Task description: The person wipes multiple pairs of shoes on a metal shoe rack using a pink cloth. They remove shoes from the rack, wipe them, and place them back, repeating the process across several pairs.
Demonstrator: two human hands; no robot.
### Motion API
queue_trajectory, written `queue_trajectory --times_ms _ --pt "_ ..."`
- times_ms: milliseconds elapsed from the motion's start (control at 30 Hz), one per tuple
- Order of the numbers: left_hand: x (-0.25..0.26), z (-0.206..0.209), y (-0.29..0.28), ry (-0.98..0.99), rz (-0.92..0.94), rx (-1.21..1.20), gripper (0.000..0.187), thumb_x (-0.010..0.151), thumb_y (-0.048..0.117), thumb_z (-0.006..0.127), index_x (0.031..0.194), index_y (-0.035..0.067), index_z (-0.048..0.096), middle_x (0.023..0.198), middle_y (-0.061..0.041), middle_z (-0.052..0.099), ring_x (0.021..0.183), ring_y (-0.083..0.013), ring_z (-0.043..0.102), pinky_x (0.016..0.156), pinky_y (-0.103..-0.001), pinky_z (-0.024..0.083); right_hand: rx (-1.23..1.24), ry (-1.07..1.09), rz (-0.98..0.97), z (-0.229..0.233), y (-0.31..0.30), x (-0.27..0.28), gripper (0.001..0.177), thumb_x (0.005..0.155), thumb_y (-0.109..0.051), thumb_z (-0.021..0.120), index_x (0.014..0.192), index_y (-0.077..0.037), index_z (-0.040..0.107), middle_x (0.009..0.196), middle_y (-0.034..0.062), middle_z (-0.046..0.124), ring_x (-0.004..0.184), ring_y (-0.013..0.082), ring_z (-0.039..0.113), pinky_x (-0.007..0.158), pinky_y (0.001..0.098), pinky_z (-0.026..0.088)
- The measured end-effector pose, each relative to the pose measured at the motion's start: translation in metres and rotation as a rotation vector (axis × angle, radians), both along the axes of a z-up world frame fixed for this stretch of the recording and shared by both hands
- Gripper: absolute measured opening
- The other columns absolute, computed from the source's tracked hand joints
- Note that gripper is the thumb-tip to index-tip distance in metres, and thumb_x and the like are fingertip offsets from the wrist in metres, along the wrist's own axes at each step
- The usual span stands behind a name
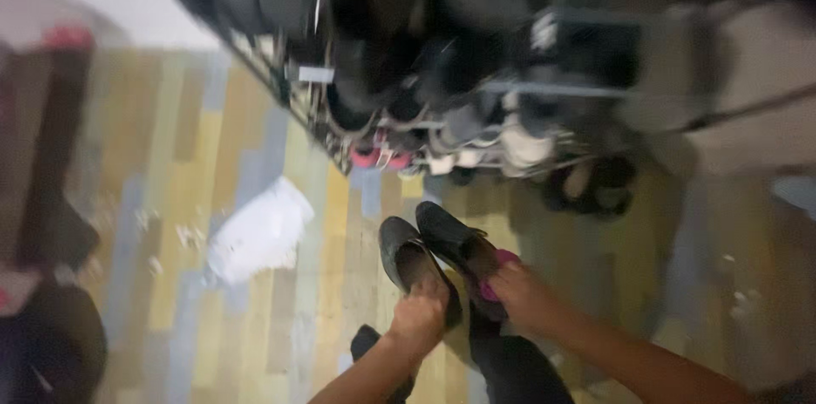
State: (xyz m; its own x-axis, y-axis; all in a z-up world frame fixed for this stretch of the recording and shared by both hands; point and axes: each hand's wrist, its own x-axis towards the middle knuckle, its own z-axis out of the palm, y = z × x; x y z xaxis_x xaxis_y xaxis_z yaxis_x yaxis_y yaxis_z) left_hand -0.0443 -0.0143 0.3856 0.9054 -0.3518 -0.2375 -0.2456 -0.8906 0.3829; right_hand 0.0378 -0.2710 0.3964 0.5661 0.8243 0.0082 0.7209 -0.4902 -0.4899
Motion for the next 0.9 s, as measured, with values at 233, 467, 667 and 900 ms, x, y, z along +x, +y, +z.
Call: queue_trajectory --times_ms 233,467,667,900 --pt "0.002 0.316 -0.025 -0.225 -0.211 -0.047 0.026 0.08 0.013 0.066 0.104 0.004 0.066 0.098 -0.016 0.065 0.088 -0.0336 0.069 0.063 -0.043 0.059 -0.026 -0.207 -0.195 0.262 -0.062 -0.051 0.026 0.067 -0.002 0.067 0.093 0.001 0.067 0.09 0.0169 0.067 0.088 0.0366 0.063 0.077 0.0487 0.052" --pt "0.068 0.414 -0.048 -0.556 -0.26 -0.062 0.023 0.08 0.018 0.064 0.097 0.004 0.067 0.093 -0.016 0.064 0.085 -0.0323 0.068 0.065 -0.042 0.058 -0.045 -0.55 -0.329 0.391 -0.064 -0.021 0.034 0.068 -0.002 0.07 0.102 0.003 0.069 0.096 0.0209 0.067 0.096 0.0397 0.062 0.084 0.0516 0.052" --pt "0.162 0.356 -0.06 -0.7 -0.247 -0.069 0.024 0.083 0.013 0.06 0.104 0.003 0.063 0.102 -0.012 0.063 0.1 -0.0301 0.064 0.079 -0.041 0.058 -0.133 -0.557 -0.488 0.391 -0.048 0.058 0.03 0.077 -0.002 0.072 0.107 -0.003 0.068 0.1 0.0142 0.066 0.105 0.0326 0.061 0.094 0.0475 0.051" --pt "0.24 0.314 -0.081 -0.774 -0.132 0.001 0.02 0.084 0.016 0.06 0.102 0.007 0.062 0.101 -0.01 0.061 0.102 -0.0309 0.062 0.087 -0.045 0.056 0.006 -0.632 -0.573 0.361 -0.029 0.145 0.028 0.072 -0.005 0.073 0.099 -0.007 0.068 0.099 0.012 0.065 0.104 0.0344 0.059 0.088 0.0481 0.049"
